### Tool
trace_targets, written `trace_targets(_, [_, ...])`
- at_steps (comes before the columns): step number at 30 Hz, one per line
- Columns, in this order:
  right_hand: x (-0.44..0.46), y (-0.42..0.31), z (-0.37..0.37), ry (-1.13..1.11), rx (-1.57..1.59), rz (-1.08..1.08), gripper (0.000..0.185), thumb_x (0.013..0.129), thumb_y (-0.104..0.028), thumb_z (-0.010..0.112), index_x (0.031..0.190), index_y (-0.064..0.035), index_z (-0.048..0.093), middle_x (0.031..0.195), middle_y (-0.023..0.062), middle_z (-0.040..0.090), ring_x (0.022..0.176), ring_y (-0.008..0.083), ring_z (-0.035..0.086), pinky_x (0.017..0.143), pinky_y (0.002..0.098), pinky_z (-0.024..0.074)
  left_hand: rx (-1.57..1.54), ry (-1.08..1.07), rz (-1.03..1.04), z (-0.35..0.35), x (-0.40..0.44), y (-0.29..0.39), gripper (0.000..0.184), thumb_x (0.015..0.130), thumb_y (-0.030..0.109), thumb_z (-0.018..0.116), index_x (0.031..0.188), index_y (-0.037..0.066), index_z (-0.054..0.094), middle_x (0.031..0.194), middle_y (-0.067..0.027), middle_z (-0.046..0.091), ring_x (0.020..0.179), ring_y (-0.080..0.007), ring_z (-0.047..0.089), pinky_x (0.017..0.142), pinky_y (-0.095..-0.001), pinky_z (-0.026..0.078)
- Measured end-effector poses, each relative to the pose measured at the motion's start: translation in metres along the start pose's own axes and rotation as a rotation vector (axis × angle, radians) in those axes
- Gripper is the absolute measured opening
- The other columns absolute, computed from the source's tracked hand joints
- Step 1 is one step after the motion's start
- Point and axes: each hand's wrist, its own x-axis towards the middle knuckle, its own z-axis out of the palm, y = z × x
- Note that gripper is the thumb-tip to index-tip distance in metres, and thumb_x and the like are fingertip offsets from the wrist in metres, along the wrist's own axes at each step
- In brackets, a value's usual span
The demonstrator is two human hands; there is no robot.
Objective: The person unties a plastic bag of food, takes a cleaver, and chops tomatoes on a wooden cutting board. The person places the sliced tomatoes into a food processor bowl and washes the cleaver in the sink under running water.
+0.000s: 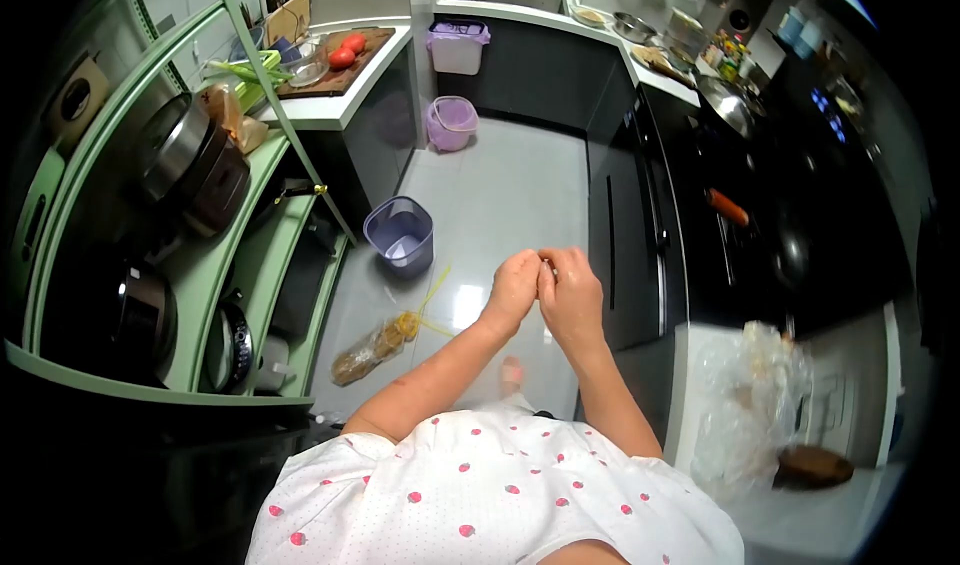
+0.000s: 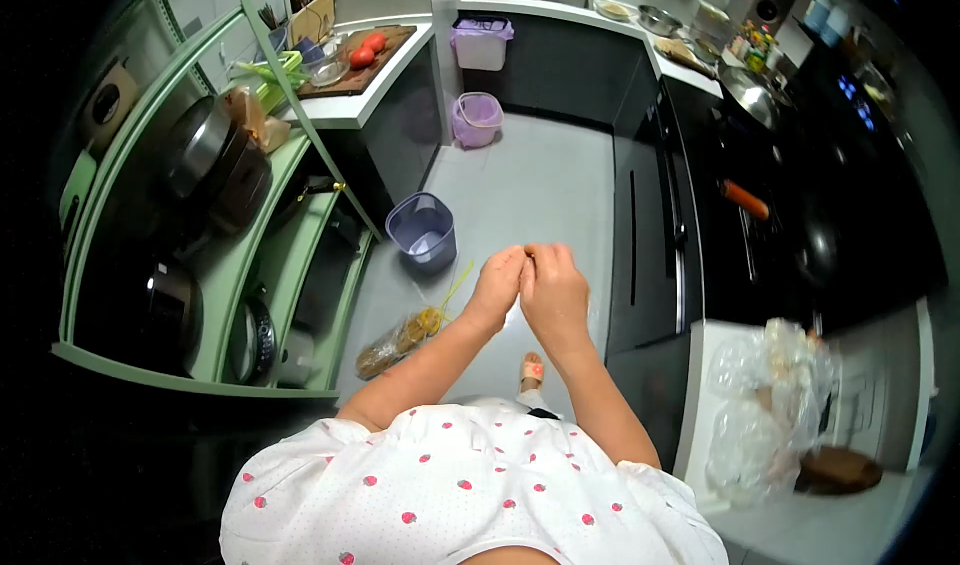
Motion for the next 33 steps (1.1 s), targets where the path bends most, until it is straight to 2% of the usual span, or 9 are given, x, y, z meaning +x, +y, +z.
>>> trace_targets(2, [0.046, 0.024, 0.008, -0.048, -0.013, -0.026, 0.010, 0.082, -0.005, 0.055, 0.090, -0.0027, 0.061, 0.082, 0.0122, 0.058, 0.066, 0.0285, 0.059, 0.061, 0.0354, 0.0477, -0.033, 0.054, 0.042, 0.007, 0.049, 0.002, 0.023, 0.093, 0.015, 0.038, 0.081, 0.005, 0.055, 0.077, 0.0011, 0.052, 0.073, -0.0060, 0.047, 0.065, -0.0239, 0.041])
trace_targets(4, [0.094, 0.042, 0.019, -0.102, -0.011, -0.055, 0.010, 0.083, -0.006, 0.055, 0.090, -0.0025, 0.061, 0.083, 0.0127, 0.058, 0.067, 0.0295, 0.059, 0.062, 0.0360, 0.0478, -0.087, 0.127, 0.121, 0.007, 0.091, 0.020, 0.021, 0.090, 0.013, 0.040, 0.072, 0.004, 0.049, 0.070, 0.0007, 0.049, 0.063, -0.0067, 0.043, 0.055, -0.0255, 0.039])
trace_targets(10, [0.195, 0.090, 0.098, -0.225, 0.150, -0.120, 0.012, 0.081, -0.007, 0.057, 0.091, -0.0034, 0.062, 0.085, 0.0138, 0.059, 0.069, 0.0328, 0.059, 0.063, 0.0394, 0.0488, -0.043, 0.283, 0.234, -0.043, 0.190, 0.028, 0.022, 0.094, 0.015, 0.040, 0.078, 0.009, 0.053, 0.071, 0.0057, 0.048, 0.064, -0.0037, 0.042, 0.058, -0.0219, 0.037])
trace_targets(15, [0.268, 0.122, 0.165, -0.244, 0.158, -0.168, 0.006, 0.078, -0.007, 0.056, 0.082, -0.0030, 0.056, 0.081, 0.0155, 0.055, 0.067, 0.0374, 0.059, 0.058, 0.0447, 0.0497, -0.028, 0.369, 0.077, -0.077, 0.283, 0.049, 0.021, 0.092, 0.013, 0.040, 0.074, 0.009, 0.049, 0.071, 0.0042, 0.044, 0.067, -0.0056, 0.038, 0.058, -0.0236, 0.033])
trace_targets(20, [0.365, 0.135, 0.214, -0.199, 0.106, -0.144, 0.008, 0.078, -0.008, 0.055, 0.083, -0.0022, 0.056, 0.081, 0.0161, 0.055, 0.067, 0.0375, 0.059, 0.058, 0.0463, 0.0496, 0.037, 0.312, 0.118, -0.116, 0.386, 0.085, 0.022, 0.093, 0.013, 0.039, 0.073, 0.009, 0.048, 0.070, 0.0041, 0.044, 0.066, -0.0058, 0.039, 0.058, -0.0239, 0.034])
trace_targets(22, [0.396, 0.138, 0.230, -0.185, 0.148, -0.134, 0.008, 0.079, -0.009, 0.055, 0.083, -0.0022, 0.056, 0.081, 0.0164, 0.054, 0.067, 0.0376, 0.059, 0.058, 0.0465, 0.0493, 0.085, 0.252, 0.179, -0.132, 0.420, 0.097, 0.021, 0.094, 0.020, 0.042, 0.078, 0.009, 0.051, 0.074, 0.0048, 0.046, 0.068, -0.0045, 0.041, 0.060, -0.0227, 0.036])
trace_targets(26, [0.442, 0.162, 0.266, -0.188, 0.182, -0.105, 0.007, 0.080, -0.009, 0.054, 0.083, -0.0024, 0.055, 0.082, 0.0171, 0.054, 0.067, 0.0381, 0.058, 0.058, 0.0472, 0.0484, 0.074, 0.260, 0.091, -0.147, 0.478, 0.106, 0.020, 0.093, 0.020, 0.045, 0.080, 0.008, 0.053, 0.076, 0.0037, 0.051, 0.072, -0.0052, 0.046, 0.062, -0.0234, 0.038])
trace_targets(28, [0.459, 0.178, 0.292, -0.232, 0.136, -0.061, 0.013, 0.079, -0.007, 0.059, 0.092, -0.0058, 0.060, 0.089, 0.0141, 0.057, 0.075, 0.0367, 0.059, 0.063, 0.0435, 0.0490, 0.123, 0.227, 0.171, -0.161, 0.504, 0.099, 0.021, 0.094, 0.022, 0.046, 0.082, 0.007, 0.055, 0.077, 0.0030, 0.052, 0.073, -0.0060, 0.047, 0.064, -0.0241, 0.039])
trace_targets(33, [0.534, 0.198, 0.329, -0.382, 0.205, -0.202, 0.017, 0.078, -0.004, 0.059, 0.095, -0.0052, 0.059, 0.089, 0.0153, 0.057, 0.078, 0.0367, 0.059, 0.065, 0.0418, 0.0482, 0.230, 0.466, 0.141, -0.177, 0.570, 0.122, 0.021, 0.092, 0.014, 0.045, 0.076, 0.004, 0.054, 0.070, 0.0029, 0.048, 0.066, -0.0065, 0.042, 0.057, -0.0242, 0.036])
